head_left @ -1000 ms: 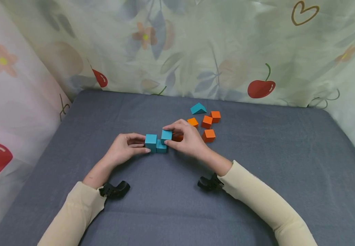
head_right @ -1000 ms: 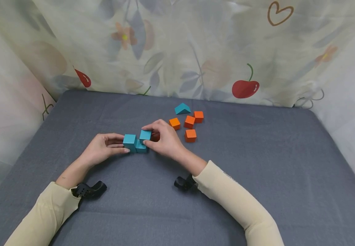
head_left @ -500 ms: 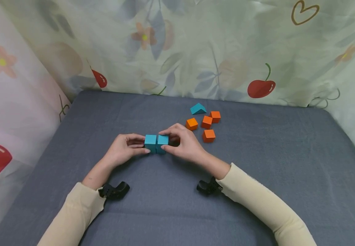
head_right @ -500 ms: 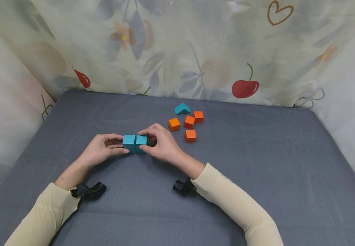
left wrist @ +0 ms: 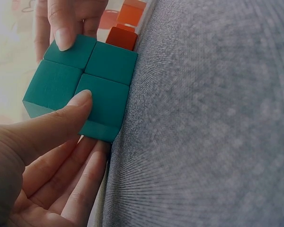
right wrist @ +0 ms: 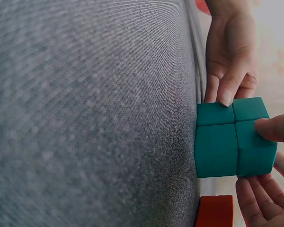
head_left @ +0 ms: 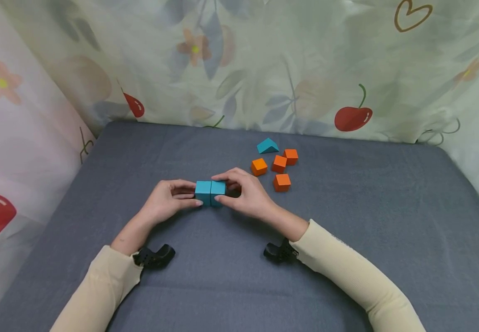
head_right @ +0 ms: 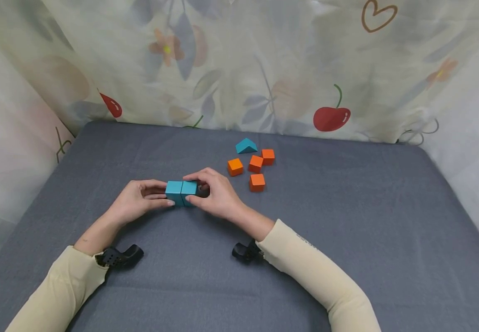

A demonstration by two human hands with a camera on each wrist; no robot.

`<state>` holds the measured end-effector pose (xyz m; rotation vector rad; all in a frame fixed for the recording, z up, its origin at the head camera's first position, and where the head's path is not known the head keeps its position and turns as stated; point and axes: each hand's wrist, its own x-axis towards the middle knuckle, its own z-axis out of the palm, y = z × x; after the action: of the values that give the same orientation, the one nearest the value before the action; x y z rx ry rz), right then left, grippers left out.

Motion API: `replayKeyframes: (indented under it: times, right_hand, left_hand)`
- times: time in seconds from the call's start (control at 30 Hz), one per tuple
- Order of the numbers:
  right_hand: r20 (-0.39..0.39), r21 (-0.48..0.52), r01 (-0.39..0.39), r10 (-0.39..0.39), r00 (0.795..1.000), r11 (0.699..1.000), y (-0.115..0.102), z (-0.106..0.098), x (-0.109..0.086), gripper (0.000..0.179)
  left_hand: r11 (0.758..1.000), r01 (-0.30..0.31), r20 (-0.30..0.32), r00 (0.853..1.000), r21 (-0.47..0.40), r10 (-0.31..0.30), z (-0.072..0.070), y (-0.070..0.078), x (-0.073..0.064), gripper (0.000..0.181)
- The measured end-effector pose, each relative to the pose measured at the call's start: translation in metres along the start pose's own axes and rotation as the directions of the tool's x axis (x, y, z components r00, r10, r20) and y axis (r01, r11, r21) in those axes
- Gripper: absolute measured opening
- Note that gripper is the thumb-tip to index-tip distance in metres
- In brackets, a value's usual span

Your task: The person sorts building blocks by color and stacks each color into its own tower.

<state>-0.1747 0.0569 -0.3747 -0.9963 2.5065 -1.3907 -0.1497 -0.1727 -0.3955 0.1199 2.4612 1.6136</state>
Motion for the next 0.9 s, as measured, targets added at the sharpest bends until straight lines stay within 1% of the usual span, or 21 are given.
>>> replayKeyframes:
  times: [0.13, 0.33, 0.5, 0.7, 0.9]
  right_hand:
    - [0.003, -0.003, 0.005, -0.005, 1.0, 1.0, 0.0, -0.001, 0.0, 0.042]
    - [0.0, 0.018, 0.001, -0.001, 1.0, 1.0, 0.001, -0.004, -0.001, 0.045]
    - [-0.024, 0.018, 0.027, -0.027, 0.999, 0.999, 0.003, -0.009, -0.002, 0.045]
    - [-0.108, 0.011, 0.054, -0.053, 0.993, 0.998, 0.008, -0.014, -0.003, 0.034]
    - [-0.208, 0.007, 0.041, -0.039, 0.977, 0.999, 0.016, -0.019, 0.0, 0.027]
  left_hand:
    - [1.0, -0.005, 0.001, 1.0, 0.001, 0.005, 0.0, -0.001, 0.0, 0.042]
    - [1.0, -0.004, 0.002, 1.0, 0.006, 0.004, 0.0, -0.001, 0.0, 0.042]
    - [1.0, 0.002, 0.002, 1.0, 0.01, -0.002, 0.0, -0.001, 0.0, 0.043]
    - [1.0, 0.013, 0.001, 1.0, 0.017, -0.013, -0.001, -0.001, 0.0, 0.043]
    - [1.0, 0.01, 0.0, 1.0, 0.018, -0.01, 0.0, 0.001, -0.001, 0.043]
